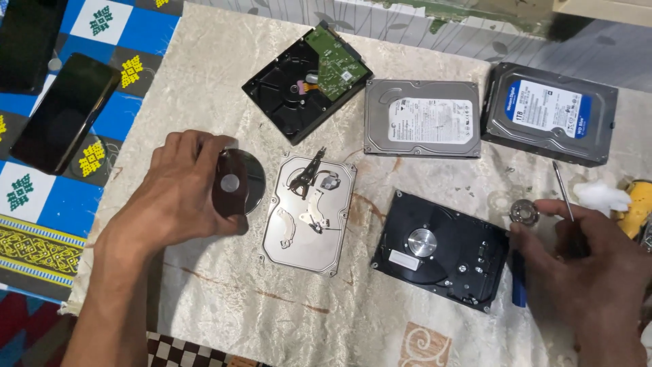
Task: Cleaning hard drive platters and assembling internal components of a hard disk drive.
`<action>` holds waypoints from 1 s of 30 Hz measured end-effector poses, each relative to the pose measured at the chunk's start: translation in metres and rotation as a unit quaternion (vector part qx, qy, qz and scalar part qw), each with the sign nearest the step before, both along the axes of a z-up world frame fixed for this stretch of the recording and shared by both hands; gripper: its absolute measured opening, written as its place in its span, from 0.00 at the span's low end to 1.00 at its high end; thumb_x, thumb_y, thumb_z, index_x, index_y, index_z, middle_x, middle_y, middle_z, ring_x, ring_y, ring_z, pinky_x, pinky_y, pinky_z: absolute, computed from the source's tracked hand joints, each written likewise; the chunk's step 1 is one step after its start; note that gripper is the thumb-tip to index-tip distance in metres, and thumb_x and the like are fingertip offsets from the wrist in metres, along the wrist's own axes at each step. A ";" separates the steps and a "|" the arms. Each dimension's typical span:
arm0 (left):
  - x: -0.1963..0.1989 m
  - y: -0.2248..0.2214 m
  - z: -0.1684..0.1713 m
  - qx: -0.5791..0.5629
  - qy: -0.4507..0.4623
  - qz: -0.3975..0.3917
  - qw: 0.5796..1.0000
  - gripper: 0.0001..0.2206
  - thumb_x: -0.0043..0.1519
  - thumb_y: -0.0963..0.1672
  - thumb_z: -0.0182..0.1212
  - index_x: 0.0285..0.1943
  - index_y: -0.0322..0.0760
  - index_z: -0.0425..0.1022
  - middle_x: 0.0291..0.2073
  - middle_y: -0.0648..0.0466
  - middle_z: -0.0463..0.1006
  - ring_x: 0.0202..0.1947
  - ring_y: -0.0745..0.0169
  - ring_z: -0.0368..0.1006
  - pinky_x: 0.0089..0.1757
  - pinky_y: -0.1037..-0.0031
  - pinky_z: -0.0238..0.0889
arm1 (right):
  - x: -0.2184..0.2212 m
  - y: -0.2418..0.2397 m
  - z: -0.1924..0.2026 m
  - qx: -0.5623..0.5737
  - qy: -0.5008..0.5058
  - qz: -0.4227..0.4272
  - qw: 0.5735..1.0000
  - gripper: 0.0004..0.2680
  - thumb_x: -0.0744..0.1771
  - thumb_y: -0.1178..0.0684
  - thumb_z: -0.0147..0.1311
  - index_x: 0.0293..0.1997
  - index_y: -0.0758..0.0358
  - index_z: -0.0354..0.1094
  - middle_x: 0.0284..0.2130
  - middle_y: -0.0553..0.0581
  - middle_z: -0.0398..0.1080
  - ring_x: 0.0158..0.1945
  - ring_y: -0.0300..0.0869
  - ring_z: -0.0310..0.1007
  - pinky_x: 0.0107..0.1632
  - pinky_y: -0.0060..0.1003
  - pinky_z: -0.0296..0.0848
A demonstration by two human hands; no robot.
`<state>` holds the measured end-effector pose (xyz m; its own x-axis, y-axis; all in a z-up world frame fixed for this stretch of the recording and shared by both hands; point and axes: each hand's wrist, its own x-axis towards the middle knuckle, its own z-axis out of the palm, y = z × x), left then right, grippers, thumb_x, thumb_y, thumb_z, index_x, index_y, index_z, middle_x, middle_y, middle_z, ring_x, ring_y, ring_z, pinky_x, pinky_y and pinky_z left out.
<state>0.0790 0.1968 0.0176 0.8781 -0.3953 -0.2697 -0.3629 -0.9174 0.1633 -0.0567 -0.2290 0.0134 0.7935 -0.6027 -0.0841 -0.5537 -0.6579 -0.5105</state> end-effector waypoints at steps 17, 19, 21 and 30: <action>-0.045 -0.012 0.003 -0.057 -0.220 -0.037 0.973 0.48 0.40 0.51 0.72 0.71 0.24 0.57 0.61 0.31 0.66 0.65 0.34 0.61 0.61 0.50 0.56 | -0.003 0.018 0.007 0.069 -0.035 -0.013 0.997 0.10 0.70 0.59 0.65 0.57 0.62 0.74 0.23 0.55 0.60 0.26 0.39 0.56 0.30 0.36 0.58; -0.051 -0.016 0.007 -0.033 -0.227 -0.023 0.973 0.55 0.39 0.53 0.76 0.75 0.24 0.54 0.64 0.33 0.63 0.60 0.30 0.63 0.58 0.50 0.61 | -0.007 0.013 0.000 0.034 -0.044 0.010 0.998 0.10 0.70 0.57 0.67 0.57 0.60 0.75 0.27 0.56 0.64 0.29 0.40 0.61 0.35 0.36 0.62; -0.061 -0.026 0.018 -0.028 -0.257 -0.056 0.964 0.54 0.40 0.54 0.77 0.74 0.23 0.54 0.64 0.32 0.64 0.61 0.31 0.65 0.59 0.49 0.64 | -0.005 0.014 -0.002 0.060 -0.073 0.014 0.995 0.09 0.70 0.59 0.65 0.56 0.61 0.73 0.23 0.53 0.56 0.26 0.37 0.53 0.30 0.34 0.53; -0.113 -0.115 0.071 -0.177 -0.184 -0.240 0.937 0.37 0.63 0.55 0.61 0.75 0.35 0.50 0.69 0.25 0.64 0.62 0.27 0.69 0.54 0.48 0.69 | -0.005 -0.002 -0.004 0.034 -0.074 0.035 0.996 0.11 0.68 0.60 0.66 0.55 0.65 0.74 0.20 0.52 0.53 0.24 0.37 0.49 0.28 0.34 0.51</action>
